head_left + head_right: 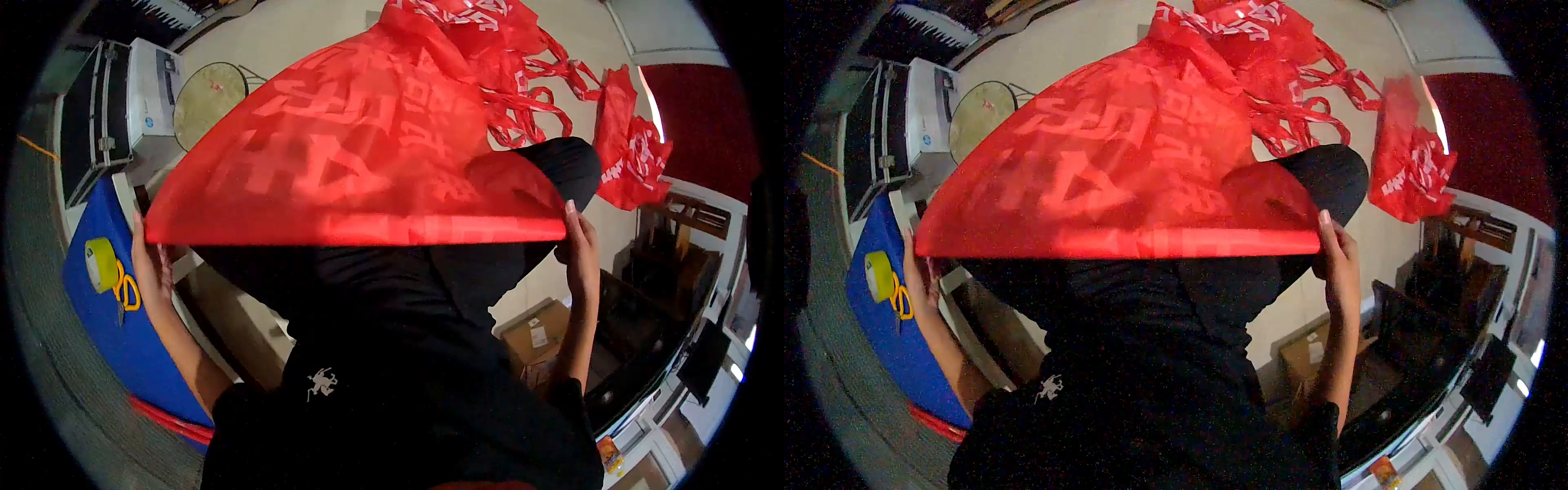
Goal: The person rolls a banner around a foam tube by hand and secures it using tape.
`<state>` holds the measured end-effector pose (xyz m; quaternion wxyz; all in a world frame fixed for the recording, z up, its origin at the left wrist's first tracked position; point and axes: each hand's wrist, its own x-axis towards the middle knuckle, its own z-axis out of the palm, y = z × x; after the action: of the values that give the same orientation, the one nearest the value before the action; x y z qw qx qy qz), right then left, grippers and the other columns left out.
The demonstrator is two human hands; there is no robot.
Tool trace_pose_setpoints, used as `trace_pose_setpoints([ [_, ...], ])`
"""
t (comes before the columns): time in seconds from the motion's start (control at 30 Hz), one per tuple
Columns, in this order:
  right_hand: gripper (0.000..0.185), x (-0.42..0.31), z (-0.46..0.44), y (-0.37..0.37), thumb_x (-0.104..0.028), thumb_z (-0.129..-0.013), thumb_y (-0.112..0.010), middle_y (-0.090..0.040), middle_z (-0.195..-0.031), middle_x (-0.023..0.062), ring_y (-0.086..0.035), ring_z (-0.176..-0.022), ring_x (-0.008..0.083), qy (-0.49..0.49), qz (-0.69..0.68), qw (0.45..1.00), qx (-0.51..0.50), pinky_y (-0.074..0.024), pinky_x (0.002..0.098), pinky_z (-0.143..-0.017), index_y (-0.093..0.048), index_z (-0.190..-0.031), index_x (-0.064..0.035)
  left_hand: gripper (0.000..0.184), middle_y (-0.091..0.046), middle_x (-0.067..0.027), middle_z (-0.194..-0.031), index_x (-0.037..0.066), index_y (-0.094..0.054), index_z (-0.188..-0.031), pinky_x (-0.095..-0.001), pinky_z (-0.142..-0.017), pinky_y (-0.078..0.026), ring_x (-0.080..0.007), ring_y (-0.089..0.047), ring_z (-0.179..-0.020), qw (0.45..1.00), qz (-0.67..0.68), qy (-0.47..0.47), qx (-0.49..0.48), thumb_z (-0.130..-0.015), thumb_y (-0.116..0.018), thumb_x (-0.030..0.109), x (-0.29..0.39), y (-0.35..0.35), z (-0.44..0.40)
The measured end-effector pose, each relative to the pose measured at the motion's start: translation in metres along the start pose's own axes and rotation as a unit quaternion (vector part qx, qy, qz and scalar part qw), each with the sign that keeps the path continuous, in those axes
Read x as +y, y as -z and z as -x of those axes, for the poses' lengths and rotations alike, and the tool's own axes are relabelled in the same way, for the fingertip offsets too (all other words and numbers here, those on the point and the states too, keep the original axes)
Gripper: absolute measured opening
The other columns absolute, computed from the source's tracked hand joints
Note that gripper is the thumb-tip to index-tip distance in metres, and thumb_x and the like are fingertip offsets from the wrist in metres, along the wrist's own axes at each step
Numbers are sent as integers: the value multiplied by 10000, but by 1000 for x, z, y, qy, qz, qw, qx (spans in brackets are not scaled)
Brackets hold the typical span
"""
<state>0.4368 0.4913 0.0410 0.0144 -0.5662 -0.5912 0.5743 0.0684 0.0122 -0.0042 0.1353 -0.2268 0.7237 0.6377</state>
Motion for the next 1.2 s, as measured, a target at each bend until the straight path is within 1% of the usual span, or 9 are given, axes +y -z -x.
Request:
trace_pose_setpoints([
  [0.07, 289, 2, -13, -1, -411, -960, -542, -420, -682, -84, -360, -548, 12, 48, -42, 998, -1, -238, 193, -483, -527, -845, -146, 340, -584, 30, -699, 128, -578, -868, -135, -454, -335, -13, -481, -513, 983, -138, 98, -75, -939, -566, 461, 27, 4, 4],
  [0.2, 194, -22, -15, -17, -338, -952, -552, -457, -754, -93, -398, -601, 5, 120, -147, 981, 31, -260, 179, -508, -508, -871, -167, 216, -599, 27, -719, 127, -582, -892, -147, -495, -385, -15, -511, -538, 977, -24, 9, -211, -953, -584, 334, 12, 21, -33],
  [0.33, 229, -18, -25, 1, -380, -958, -528, -426, -674, -91, -354, -527, 19, 106, -41, 993, 27, -227, 199, -470, -516, -883, -164, 237, -662, -2, -988, 109, -598, -1113, -213, -716, -497, -52, -620, -774, 991, 106, -37, -74, -939, -607, 270, 4, -13, -22],
  [0.5, 280, -11, -22, 0, -391, -964, -525, -444, -675, -82, -382, -545, 21, 184, -119, 974, 64, -256, 198, -472, -552, -859, -133, 242, -653, -15, -944, 91, -579, -1131, -223, -719, -498, -88, -625, -804, 982, 20, 60, -177, -945, -600, 245, 0, 18, -51],
  [0.57, 286, -13, -19, 0, -364, -959, -557, -458, -658, -72, -398, -533, 25, 180, -126, 970, 103, -268, 194, -465, -557, -819, -115, 215, -645, -23, -974, 84, -583, -1108, -224, -734, -496, -93, -622, -836, 991, 14, -26, -131, -949, -596, 228, 1, 1, -40],
  [0.7, 301, 4, -30, 14, -334, -971, -556, -431, -576, -53, -363, -442, 37, 159, 97, 978, 93, -268, 205, -411, -551, -788, -96, 197, -632, -30, -1041, 78, -584, -1090, -230, -773, -494, -98, -620, -904, 990, 43, -75, -112, -954, -591, 220, -1, -7, -37],
  [0.83, 359, 6, -28, 0, -365, -987, -527, -444, -577, -25, -378, -409, 48, 140, 91, 975, 146, -262, 217, -369, -546, -776, -76, 209, -590, 16, -790, 61, -586, -1067, -173, -491, -382, -31, -457, -528, 995, -6, -81, -64, -954, -593, 237, -2, -14, -19],
  [1.03, 435, 10, -21, 5, -457, -992, -454, -572, -733, 23, -542, -588, 95, 127, -133, 982, 43, -446, 244, -506, -602, -941, -51, 205, -540, 34, -691, 66, -598, -1003, -170, -378, -247, -18, -327, -443, 998, -6, -28, -54, -940, -612, 261, -10, 6, -18],
  [1.2, 352, 19, -16, 26, -383, -970, -533, -625, -831, 41, -578, -665, 102, 148, -71, 986, 37, -468, 239, -560, -615, -974, -41, 275, -602, -10, -799, 32, -595, -1091, -160, -356, -244, -20, -322, -421, 997, -26, -38, -61, -938, -606, 261, -10, 22, -24],
])
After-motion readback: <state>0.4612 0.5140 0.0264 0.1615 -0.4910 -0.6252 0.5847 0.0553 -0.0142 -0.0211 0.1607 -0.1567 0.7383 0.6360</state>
